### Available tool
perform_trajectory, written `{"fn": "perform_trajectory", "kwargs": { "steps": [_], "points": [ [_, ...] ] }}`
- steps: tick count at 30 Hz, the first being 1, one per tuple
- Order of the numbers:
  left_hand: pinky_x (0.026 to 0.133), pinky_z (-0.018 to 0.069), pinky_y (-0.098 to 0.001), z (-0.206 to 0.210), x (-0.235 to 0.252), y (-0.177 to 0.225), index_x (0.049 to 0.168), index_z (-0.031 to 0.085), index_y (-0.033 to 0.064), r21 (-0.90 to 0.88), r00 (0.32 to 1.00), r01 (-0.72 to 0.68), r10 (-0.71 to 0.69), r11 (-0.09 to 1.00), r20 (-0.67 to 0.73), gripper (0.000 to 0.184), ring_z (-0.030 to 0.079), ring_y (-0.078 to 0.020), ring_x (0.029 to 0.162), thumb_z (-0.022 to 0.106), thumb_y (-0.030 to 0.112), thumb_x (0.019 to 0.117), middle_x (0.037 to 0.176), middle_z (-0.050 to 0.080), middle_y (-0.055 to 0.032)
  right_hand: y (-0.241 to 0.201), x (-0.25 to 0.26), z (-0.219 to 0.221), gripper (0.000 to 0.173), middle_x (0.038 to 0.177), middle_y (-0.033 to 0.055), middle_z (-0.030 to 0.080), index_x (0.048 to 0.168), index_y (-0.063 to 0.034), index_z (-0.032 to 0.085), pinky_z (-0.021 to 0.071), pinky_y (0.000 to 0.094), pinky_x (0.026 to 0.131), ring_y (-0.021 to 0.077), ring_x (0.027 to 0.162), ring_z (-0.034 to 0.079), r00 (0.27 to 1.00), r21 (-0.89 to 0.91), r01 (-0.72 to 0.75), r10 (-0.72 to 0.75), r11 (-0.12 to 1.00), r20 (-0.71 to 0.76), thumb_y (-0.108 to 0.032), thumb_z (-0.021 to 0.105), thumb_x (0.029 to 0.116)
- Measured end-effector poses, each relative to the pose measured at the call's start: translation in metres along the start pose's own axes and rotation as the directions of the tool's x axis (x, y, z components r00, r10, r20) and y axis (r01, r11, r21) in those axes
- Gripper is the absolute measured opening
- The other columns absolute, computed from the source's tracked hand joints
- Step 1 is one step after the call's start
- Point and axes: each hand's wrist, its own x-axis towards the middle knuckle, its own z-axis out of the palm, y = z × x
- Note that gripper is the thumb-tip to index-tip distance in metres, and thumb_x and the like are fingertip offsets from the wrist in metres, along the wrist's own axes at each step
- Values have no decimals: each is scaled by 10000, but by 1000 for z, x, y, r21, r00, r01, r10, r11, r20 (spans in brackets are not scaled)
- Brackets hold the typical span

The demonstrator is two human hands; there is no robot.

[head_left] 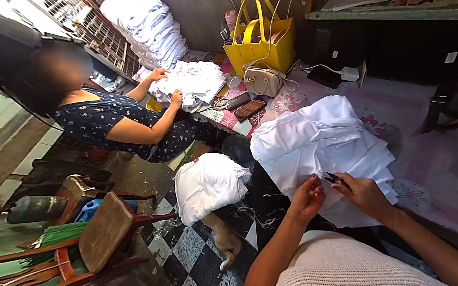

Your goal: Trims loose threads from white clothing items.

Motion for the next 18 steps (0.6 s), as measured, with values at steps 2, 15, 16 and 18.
{"fn": "perform_trajectory", "kwargs": {
  "steps": [2, 15, 16, 18],
  "points": [
    [528, 475, -125, 3, -3, 1, 860, 592, 123, 25, 999, -52, 53, 998, -10, 262, 535, -12, 533, 448, 119, 1079, 698, 590, 43, 2, 1, 2, 589, 608, 130, 605, 990, 41, 682, 475, 394, 440, 270, 476, 601, 999, -69, 33, -33, 997, -7, -471, 403, 1073],
    [501, 521, -197, 15, -12, 15, 982, 562, 15, 351, 825, -548, 561, 759, 75, 49, 617, -74, 518, 536, -17, 1010, 678, 664, -44, -42, 56, -3, 244, 686, -58, 509, 1144, -20, 660, 363, 185, 487, -5, 514, 408, 761, 619, -636, 509, 462, 402, -190, 664, 969],
    [507, 534, -210, 13, -10, 14, 1008, 559, 1, 364, 791, -590, 607, 721, 79, 45, 631, -85, 526, 556, -42, 993, 699, 683, -60, -46, 60, 2, 186, 649, -77, 490, 1091, -31, 658, 353, 170, 460, -12, 482, 399, 745, 648, -645, 519, 404, 419, -162, 668, 961],
    [565, 585, -245, 6, -8, 14, 1046, 572, -27, 410, 711, -674, 689, 615, 136, 107, 684, -107, 584, 554, -86, 958, 749, 720, -72, -50, 63, 11, 132, 626, -84, 485, 1047, -31, 657, 341, 162, 442, -14, 461, 389, 738, 693, -632, 541, 346, 403, -123, 674, 953]
  ]
}}
